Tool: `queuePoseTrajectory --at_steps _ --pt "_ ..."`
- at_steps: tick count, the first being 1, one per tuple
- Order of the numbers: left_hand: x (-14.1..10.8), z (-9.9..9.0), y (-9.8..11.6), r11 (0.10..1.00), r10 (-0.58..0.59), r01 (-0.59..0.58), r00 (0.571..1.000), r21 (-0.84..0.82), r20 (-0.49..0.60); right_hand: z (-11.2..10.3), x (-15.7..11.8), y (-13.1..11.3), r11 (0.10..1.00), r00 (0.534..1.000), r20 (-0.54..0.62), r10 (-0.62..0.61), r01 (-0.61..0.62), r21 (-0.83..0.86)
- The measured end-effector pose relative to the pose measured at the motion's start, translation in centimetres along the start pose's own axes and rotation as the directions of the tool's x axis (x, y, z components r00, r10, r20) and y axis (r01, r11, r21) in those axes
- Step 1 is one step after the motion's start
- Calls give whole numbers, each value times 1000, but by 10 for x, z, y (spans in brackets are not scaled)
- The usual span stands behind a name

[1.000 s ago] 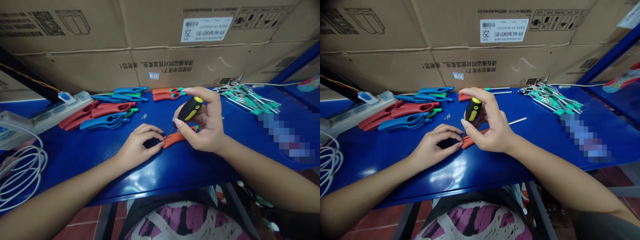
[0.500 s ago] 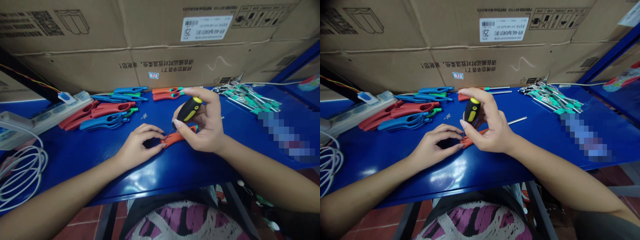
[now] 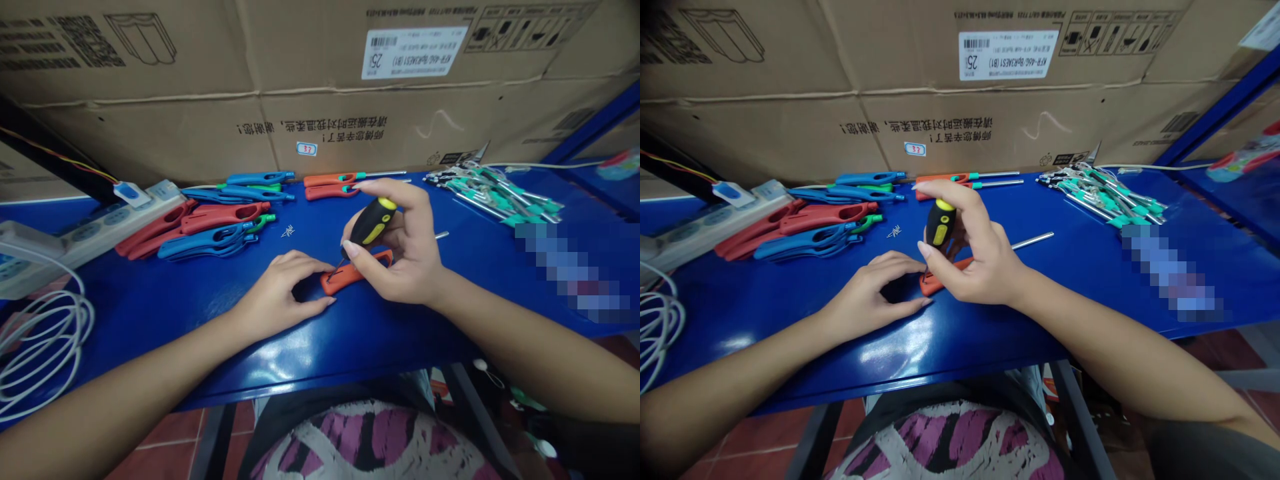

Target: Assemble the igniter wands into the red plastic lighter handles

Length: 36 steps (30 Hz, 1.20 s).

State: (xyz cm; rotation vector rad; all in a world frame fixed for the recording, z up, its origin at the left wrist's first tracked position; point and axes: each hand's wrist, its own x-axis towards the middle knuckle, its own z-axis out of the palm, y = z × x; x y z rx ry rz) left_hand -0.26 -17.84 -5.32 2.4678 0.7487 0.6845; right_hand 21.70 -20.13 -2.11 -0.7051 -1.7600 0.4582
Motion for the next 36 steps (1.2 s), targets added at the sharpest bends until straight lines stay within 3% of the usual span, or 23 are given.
queuePoseTrajectory --at_steps 28,36 --pt "0 2 -2 1000 18 -18 1000 -17 13 1 -4 2 997 1000 6 -11 12 -70" --pt "0 3 -3 999 25 -25 1000 -21 -1 1 -2 1 999 999 -13 -40 40 -17"
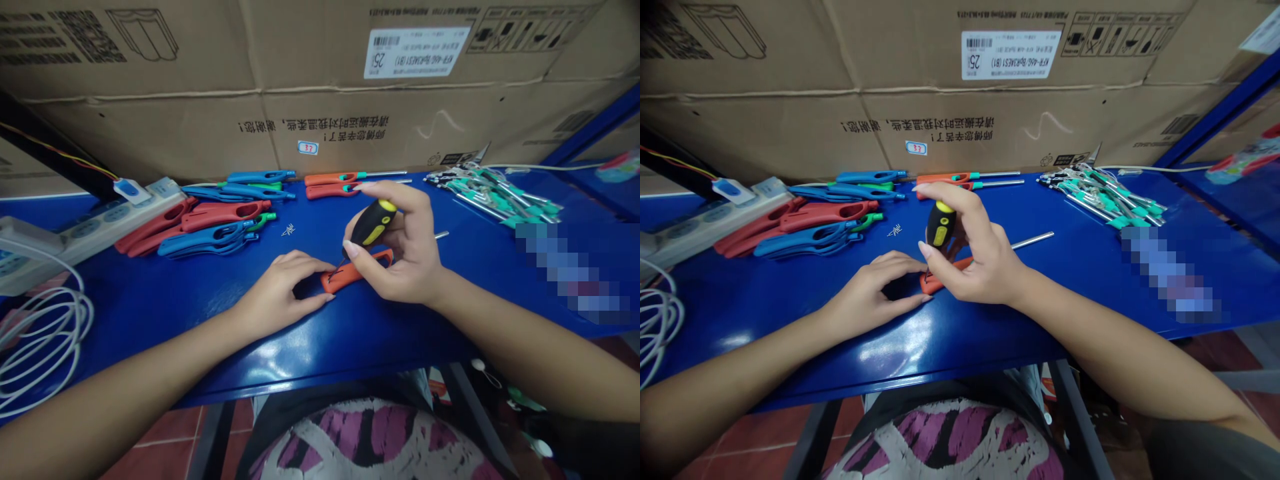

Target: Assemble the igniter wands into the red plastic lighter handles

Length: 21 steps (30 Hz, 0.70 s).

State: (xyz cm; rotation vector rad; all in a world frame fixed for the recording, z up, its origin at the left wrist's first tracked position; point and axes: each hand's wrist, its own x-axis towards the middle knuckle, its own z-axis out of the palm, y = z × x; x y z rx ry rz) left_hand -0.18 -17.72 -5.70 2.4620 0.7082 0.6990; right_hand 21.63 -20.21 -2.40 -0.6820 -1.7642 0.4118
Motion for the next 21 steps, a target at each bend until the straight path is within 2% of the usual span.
queuePoseTrajectory --at_steps 7,21 --pt "0 0 0 1000 0 0 1000 -4 -1 1 0 0 1000 1000 -6 -3 3 14" --pt "0 -1 1 1000 6 -6 1000 -1 3 -2 -2 3 997 999 46 9 -6 -75"
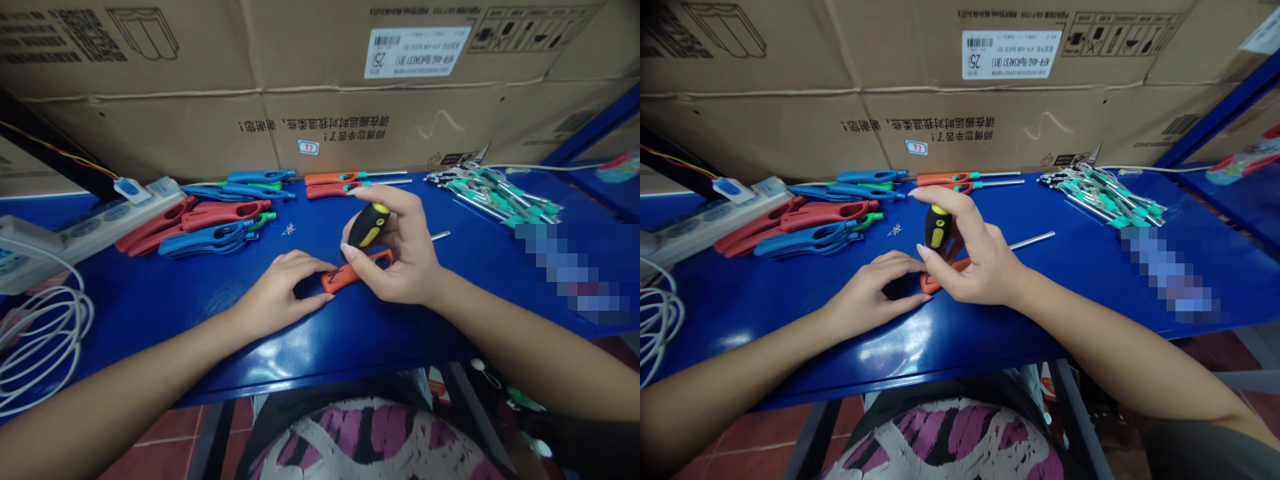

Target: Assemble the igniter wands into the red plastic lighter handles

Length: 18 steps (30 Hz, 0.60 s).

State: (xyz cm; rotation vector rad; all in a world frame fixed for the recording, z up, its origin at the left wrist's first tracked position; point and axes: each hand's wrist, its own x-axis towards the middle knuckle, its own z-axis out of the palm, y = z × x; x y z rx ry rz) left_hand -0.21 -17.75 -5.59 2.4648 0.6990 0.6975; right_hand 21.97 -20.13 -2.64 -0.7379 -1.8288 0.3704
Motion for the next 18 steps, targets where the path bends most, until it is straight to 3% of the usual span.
queuePoseTrajectory --at_steps 7,10,14,18 --pt "1 6 1 997 -37 34 998 -64 -50 -6 7 1 999 990 135 40 -37 -22" --pt "1 9 4 992 -91 84 993 -95 -75 -7 9 0 995 992 130 -6 19 -98" --pt "6 11 10 990 -124 118 989 -78 -81 -11 20 -9 933 978 176 -108 161 -322" --pt "16 16 14 992 -115 112 992 -57 -50 -22 37 -20 941 956 290 -54 145 -304"
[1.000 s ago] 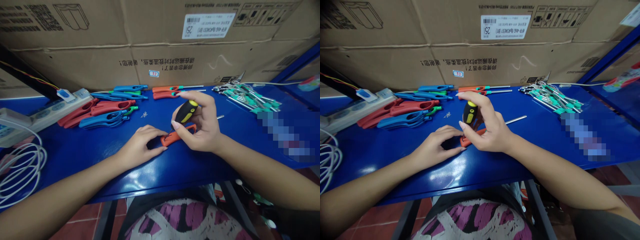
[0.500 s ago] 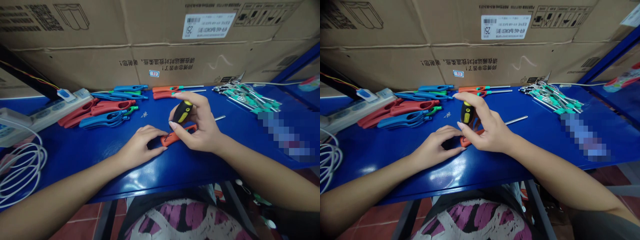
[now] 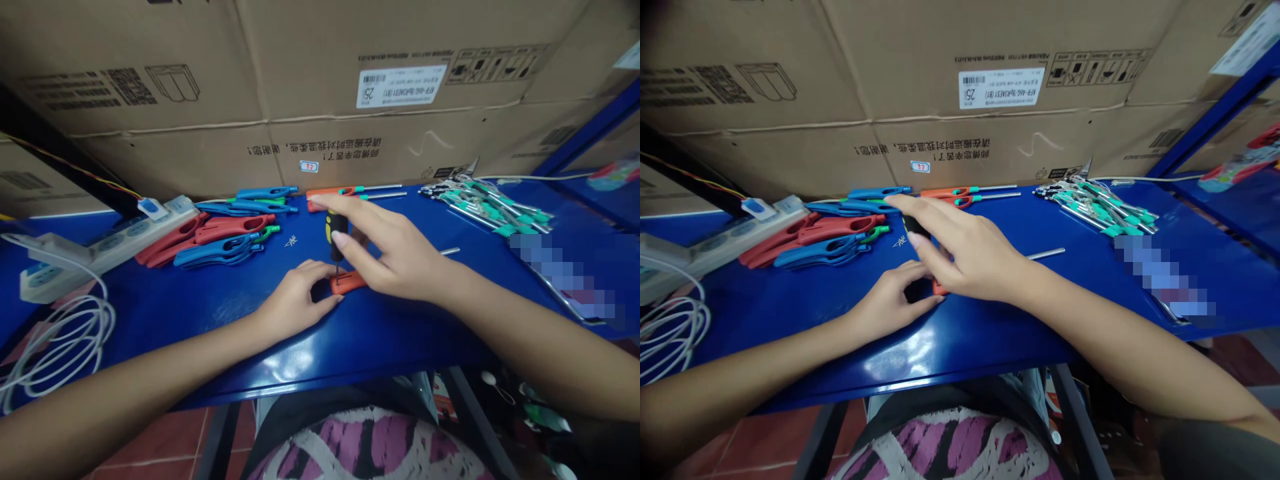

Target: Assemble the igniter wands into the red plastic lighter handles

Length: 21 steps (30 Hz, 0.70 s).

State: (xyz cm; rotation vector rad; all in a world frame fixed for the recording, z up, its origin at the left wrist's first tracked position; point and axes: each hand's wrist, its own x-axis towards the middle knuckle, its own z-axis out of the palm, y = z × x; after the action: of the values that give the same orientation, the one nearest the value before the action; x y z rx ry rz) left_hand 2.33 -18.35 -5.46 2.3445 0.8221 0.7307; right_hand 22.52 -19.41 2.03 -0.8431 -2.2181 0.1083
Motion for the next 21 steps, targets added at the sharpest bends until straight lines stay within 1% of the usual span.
queuePoseTrajectory --at_steps 2,3,4,6,7,8,9,10,11,12,13,15,16,17,18,21 --pt "6 5 2 1000 20 -20 1000 10 18 -6 4 3 999 998 53 -21 19 29" --pt "10 8 3 999 32 -33 999 16 23 -6 4 5 999 998 42 -36 36 -3" --pt "13 10 4 999 46 -47 999 19 27 -6 3 8 996 999 -1 -53 53 -65" --pt "17 14 5 997 70 -71 997 18 26 -5 -1 14 976 986 -136 -91 62 -209" --pt "18 16 6 997 81 -81 996 18 23 -4 -2 16 970 977 -186 -102 56 -236" --pt "19 16 6 996 90 -90 996 20 25 -4 -4 18 976 974 -205 -92 47 -212" --pt "19 16 6 995 95 -96 995 22 33 -5 -5 20 989 978 -196 -63 35 -144" --pt "19 15 6 995 99 -100 994 23 43 -7 -6 21 998 986 -164 -43 33 -62" --pt "19 15 6 995 100 -101 994 26 53 -9 -6 22 999 990 -135 -30 32 10" --pt "18 14 6 994 100 -102 993 28 62 -11 -6 23 998 991 -127 -36 42 46" --pt "18 14 5 994 101 -104 993 28 67 -13 -7 24 997 988 -140 -57 63 34" --pt "17 13 4 994 108 -110 992 21 68 -16 -7 26 990 972 -199 -124 107 -93" --pt "17 13 4 993 114 -115 991 12 67 -16 -8 26 982 967 -211 -144 113 -154" --pt "17 13 4 993 119 -119 991 -1 67 -16 -8 25 978 969 -203 -143 107 -179" --pt "18 13 3 993 122 -121 990 -15 69 -16 -9 25 984 978 -172 -115 89 -154" --pt "18 13 3 991 126 -122 988 -53 90 -15 -9 25 999 996 -86 -34 35 14"
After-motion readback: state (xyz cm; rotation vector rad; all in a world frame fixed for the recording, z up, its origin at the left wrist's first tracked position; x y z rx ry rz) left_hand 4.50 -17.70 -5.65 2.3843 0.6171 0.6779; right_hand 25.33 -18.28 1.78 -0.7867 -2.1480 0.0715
